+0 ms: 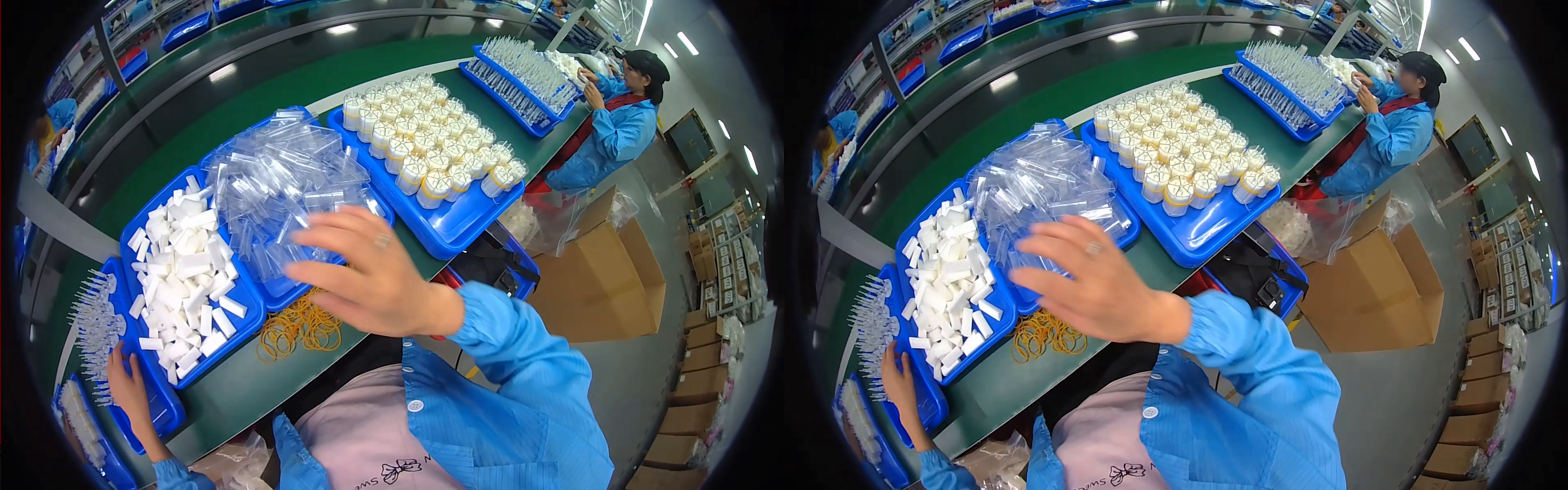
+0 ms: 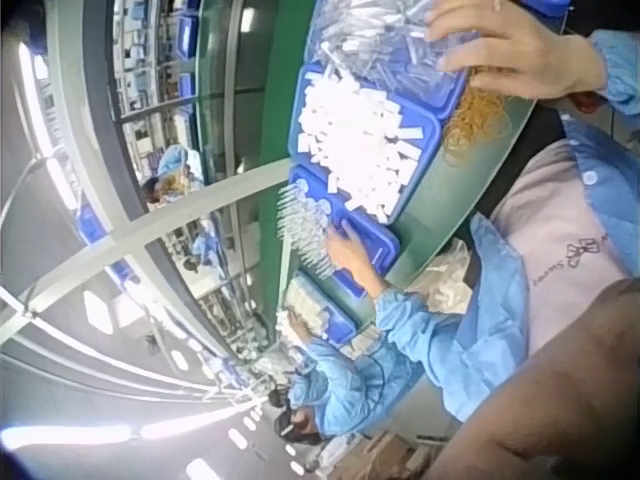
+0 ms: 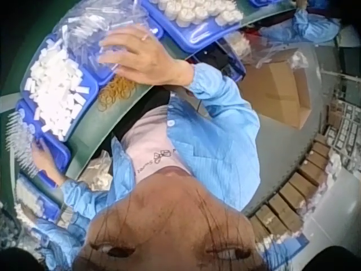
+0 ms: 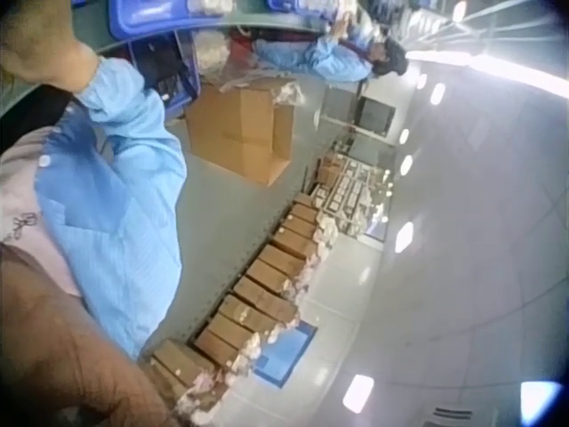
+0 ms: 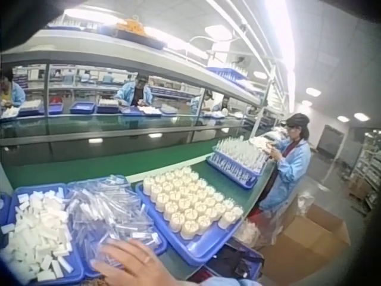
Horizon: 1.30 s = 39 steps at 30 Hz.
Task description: The person assembles multi-piece units by sliding white foam cylinders onto the prongs of plastic bases, fitting clear plastic sleeves over the cylinders, securing each assembled bundle with a rubber band, and placing the completed unit onto a tray.
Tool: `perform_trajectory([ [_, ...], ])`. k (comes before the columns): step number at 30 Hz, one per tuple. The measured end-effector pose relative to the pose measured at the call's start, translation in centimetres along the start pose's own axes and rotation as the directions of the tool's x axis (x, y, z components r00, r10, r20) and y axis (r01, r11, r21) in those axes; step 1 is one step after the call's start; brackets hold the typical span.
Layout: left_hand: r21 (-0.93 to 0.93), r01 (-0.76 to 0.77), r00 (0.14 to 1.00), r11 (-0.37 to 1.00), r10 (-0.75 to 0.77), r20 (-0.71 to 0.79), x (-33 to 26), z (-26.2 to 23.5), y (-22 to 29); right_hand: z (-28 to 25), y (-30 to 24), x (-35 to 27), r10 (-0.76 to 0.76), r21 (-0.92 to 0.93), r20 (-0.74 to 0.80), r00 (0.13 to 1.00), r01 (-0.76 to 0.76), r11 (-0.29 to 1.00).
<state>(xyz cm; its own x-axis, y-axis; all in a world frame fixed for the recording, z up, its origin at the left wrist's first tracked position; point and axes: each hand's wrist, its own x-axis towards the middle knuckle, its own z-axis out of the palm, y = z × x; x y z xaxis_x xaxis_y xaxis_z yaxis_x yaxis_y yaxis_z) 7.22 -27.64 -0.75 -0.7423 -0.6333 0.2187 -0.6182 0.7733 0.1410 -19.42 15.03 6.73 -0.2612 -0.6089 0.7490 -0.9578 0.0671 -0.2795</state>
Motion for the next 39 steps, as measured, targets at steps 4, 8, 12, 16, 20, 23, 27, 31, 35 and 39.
perform_trajectory([
  [4,0.136,-0.145,0.980,0.980,0.161,-0.115,2.6,2.1,-5.3,5.5,0.7,6.2,-0.107,0.142,0.021,0.994,0.103,0.984],
  [8,0.092,0.043,0.983,0.995,-0.026,-0.180,3.9,3.9,-10.2,11.9,1.5,10.1,-0.200,0.137,0.172,0.965,0.177,0.975],
  [12,0.060,0.085,0.979,0.995,-0.072,-0.191,6.3,1.8,-3.7,16.4,3.8,12.4,-0.197,-0.007,0.315,0.928,0.210,0.978],
  [16,0.087,0.043,0.972,0.995,-0.022,-0.236,4.6,-0.6,-1.0,18.3,3.3,13.6,-0.115,-0.148,0.502,0.857,0.216,0.965],
  [20,-0.189,0.027,0.945,0.981,-0.087,-0.317,2.2,-2.1,0.0,18.1,2.4,14.6,0.035,-0.163,0.698,0.715,0.111,0.980],
  [23,-0.636,-0.023,0.909,0.771,-0.248,-0.334,-0.6,-3.0,1.9,17.9,1.6,14.2,-0.007,-0.128,0.714,0.700,0.140,0.982],
  [27,-0.925,0.008,0.936,0.380,-0.329,-0.127,-4.1,-5.0,7.4,17.9,1.4,12.4,-0.017,-0.174,0.740,0.673,0.216,0.961],
  [31,-0.987,0.086,0.990,0.139,-0.123,0.069,-7.8,-5.0,11.4,15.8,-0.1,11.0,-0.150,-0.024,0.661,0.735,0.221,0.975],
  [35,-0.998,0.030,0.999,0.048,0.029,0.031,-10.1,-4.2,14.8,12.8,-0.9,10.6,-0.156,0.327,0.484,0.861,-0.013,0.945],
  [39,-0.999,0.027,0.998,-0.023,0.064,0.026,-10.7,-4.0,17.5,10.2,-1.7,9.1,0.193,0.655,0.727,0.659,-0.750,0.095],
])
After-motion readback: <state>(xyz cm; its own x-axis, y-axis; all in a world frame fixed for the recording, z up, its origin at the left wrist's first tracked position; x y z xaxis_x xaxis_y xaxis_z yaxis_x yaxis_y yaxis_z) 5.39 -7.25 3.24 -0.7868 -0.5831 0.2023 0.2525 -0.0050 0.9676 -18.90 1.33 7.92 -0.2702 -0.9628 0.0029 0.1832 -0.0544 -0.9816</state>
